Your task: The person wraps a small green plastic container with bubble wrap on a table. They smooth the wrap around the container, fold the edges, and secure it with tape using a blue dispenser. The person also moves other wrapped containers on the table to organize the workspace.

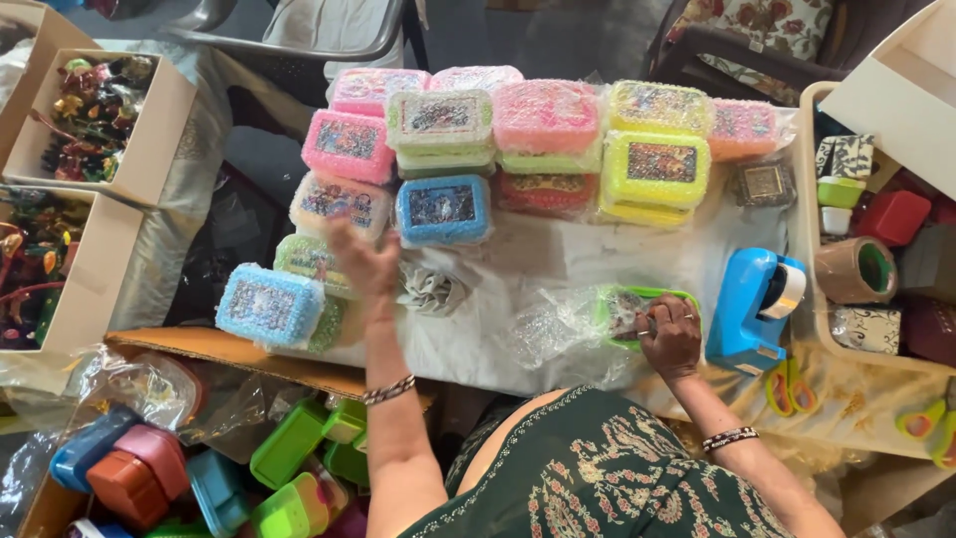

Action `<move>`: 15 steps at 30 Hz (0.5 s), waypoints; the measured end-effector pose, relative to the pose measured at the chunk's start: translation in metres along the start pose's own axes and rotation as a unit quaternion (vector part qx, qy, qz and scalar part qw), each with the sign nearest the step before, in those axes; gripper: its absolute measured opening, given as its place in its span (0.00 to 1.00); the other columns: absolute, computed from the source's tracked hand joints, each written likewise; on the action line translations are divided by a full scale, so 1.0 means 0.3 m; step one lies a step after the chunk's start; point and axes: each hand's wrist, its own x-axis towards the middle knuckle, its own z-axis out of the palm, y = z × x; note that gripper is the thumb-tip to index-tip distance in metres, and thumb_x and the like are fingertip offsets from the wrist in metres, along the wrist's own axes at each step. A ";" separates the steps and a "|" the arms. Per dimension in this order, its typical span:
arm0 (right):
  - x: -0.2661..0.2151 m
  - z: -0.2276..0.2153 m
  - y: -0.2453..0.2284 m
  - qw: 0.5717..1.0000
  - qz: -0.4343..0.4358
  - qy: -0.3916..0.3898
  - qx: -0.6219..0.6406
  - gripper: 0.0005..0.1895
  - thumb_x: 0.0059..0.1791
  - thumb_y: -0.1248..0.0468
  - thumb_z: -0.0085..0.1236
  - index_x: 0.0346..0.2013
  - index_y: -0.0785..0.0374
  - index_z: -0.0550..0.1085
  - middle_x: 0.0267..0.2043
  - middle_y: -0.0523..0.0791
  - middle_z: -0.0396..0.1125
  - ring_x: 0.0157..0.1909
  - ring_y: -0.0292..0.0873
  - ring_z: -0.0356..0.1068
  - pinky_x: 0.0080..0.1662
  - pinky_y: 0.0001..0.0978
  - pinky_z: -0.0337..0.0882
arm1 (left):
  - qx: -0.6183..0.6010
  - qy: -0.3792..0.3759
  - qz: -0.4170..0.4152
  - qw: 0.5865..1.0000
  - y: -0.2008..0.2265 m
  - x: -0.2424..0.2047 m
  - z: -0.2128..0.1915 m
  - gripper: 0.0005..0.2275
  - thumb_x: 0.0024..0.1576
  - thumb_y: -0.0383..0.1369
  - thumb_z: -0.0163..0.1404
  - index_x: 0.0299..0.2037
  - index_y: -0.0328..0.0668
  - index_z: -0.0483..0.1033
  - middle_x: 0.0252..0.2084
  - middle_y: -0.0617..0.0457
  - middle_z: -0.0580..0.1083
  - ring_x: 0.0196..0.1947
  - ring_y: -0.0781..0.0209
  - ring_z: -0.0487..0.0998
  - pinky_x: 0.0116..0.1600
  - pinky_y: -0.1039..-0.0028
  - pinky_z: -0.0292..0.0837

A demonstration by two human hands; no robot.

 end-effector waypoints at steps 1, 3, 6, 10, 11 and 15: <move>0.007 0.000 -0.004 1.000 0.001 0.002 -0.001 0.09 0.47 0.60 0.62 0.33 0.61 0.71 0.47 0.46 0.68 0.53 0.52 0.68 0.66 0.48 0.63 | -0.001 0.000 0.002 1.000 -0.043 0.031 0.105 0.38 0.57 0.52 0.59 0.70 0.39 0.58 0.73 0.43 0.63 0.80 0.47 0.59 0.86 0.57 0.53; 0.014 -0.008 -0.006 1.000 -0.002 0.004 -0.003 0.09 0.47 0.60 0.62 0.32 0.61 0.71 0.46 0.46 0.68 0.53 0.52 0.68 0.66 0.48 0.63 | -0.002 -0.032 0.004 0.999 -0.120 0.083 0.326 0.52 0.48 0.55 0.68 0.68 0.20 0.49 0.67 0.25 0.57 0.65 0.30 0.59 0.68 0.50 0.54; 0.017 -0.017 -0.014 1.000 -0.003 0.003 0.002 0.09 0.47 0.60 0.62 0.32 0.61 0.71 0.46 0.46 0.68 0.53 0.52 0.68 0.66 0.49 0.63 | -0.050 -0.076 -0.180 0.979 0.025 0.077 0.329 0.45 0.46 0.54 0.69 0.64 0.31 0.58 0.63 0.33 0.66 0.63 0.38 0.67 0.66 0.56 0.62; 0.014 -0.008 -0.006 1.000 -0.004 0.007 -0.001 0.09 0.47 0.60 0.62 0.32 0.61 0.71 0.46 0.46 0.68 0.53 0.51 0.69 0.66 0.49 0.63 | -0.035 -0.071 -0.190 0.979 0.146 0.041 0.289 0.38 0.41 0.50 0.70 0.58 0.38 0.67 0.58 0.41 0.73 0.60 0.41 0.72 0.64 0.57 0.66; 0.011 -0.008 -0.004 1.000 -0.004 0.007 0.001 0.09 0.47 0.60 0.62 0.32 0.61 0.71 0.45 0.46 0.68 0.53 0.51 0.69 0.66 0.49 0.63 | -0.049 -0.042 -0.132 0.989 0.158 0.024 0.282 0.38 0.39 0.47 0.71 0.56 0.37 0.67 0.55 0.41 0.73 0.57 0.41 0.72 0.61 0.56 0.67; 0.009 -0.008 -0.006 1.000 0.004 -0.004 0.009 0.09 0.46 0.60 0.62 0.32 0.61 0.72 0.46 0.46 0.69 0.53 0.51 0.69 0.67 0.49 0.62 | -0.185 -0.021 -0.028 0.982 0.167 0.000 0.212 0.32 0.41 0.37 0.70 0.53 0.36 0.68 0.49 0.45 0.74 0.50 0.48 0.76 0.57 0.61 0.71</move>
